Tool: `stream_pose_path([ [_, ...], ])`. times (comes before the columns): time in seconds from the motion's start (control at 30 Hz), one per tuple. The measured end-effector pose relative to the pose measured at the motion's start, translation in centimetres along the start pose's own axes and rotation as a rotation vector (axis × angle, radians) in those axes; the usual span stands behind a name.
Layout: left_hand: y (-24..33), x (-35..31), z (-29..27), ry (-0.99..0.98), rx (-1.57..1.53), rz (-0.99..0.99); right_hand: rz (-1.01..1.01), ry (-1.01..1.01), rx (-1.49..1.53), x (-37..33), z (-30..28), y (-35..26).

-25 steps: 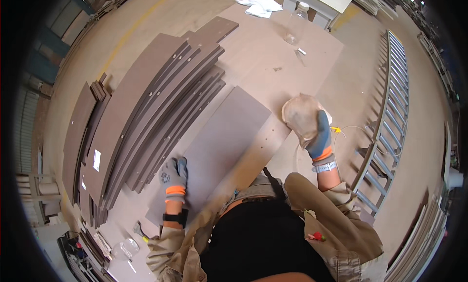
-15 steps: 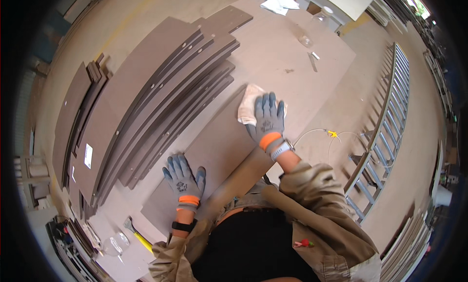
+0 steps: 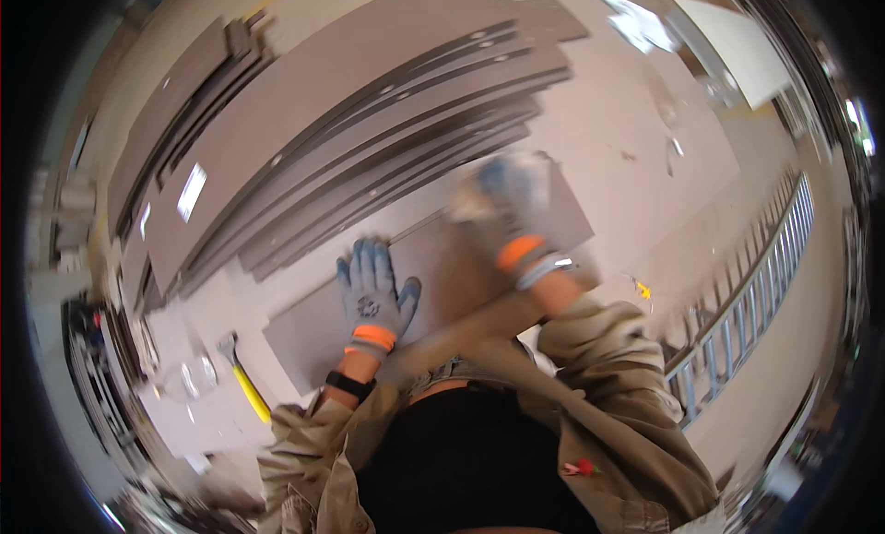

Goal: Cleaning and scraping wooden furniture panels on a workbench.

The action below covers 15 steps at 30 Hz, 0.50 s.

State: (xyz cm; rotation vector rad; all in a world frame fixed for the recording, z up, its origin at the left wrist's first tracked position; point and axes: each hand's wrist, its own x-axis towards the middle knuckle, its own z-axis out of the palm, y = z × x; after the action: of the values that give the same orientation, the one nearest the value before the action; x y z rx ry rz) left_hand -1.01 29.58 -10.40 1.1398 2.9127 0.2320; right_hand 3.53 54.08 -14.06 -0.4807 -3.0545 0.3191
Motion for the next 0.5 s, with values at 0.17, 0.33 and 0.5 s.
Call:
stream_pose_path([
  [0.17,-0.3,-0.3,-1.4,0.000,-0.035,-0.056,0.178,0.101,-0.458,-0.4,-1.4,2.5],
  [0.33,-1.7,-0.9,1.7,-0.039,0.080,-0.017,-0.371,-0.016,0.138,-3.7,-0.8,-12.8],
  [0.5,-7.1,-9.9,-3.1,0.246,-0.104,-0.571,-0.126,-0.041,0.073,-4.5,1.5,-8.0],
])
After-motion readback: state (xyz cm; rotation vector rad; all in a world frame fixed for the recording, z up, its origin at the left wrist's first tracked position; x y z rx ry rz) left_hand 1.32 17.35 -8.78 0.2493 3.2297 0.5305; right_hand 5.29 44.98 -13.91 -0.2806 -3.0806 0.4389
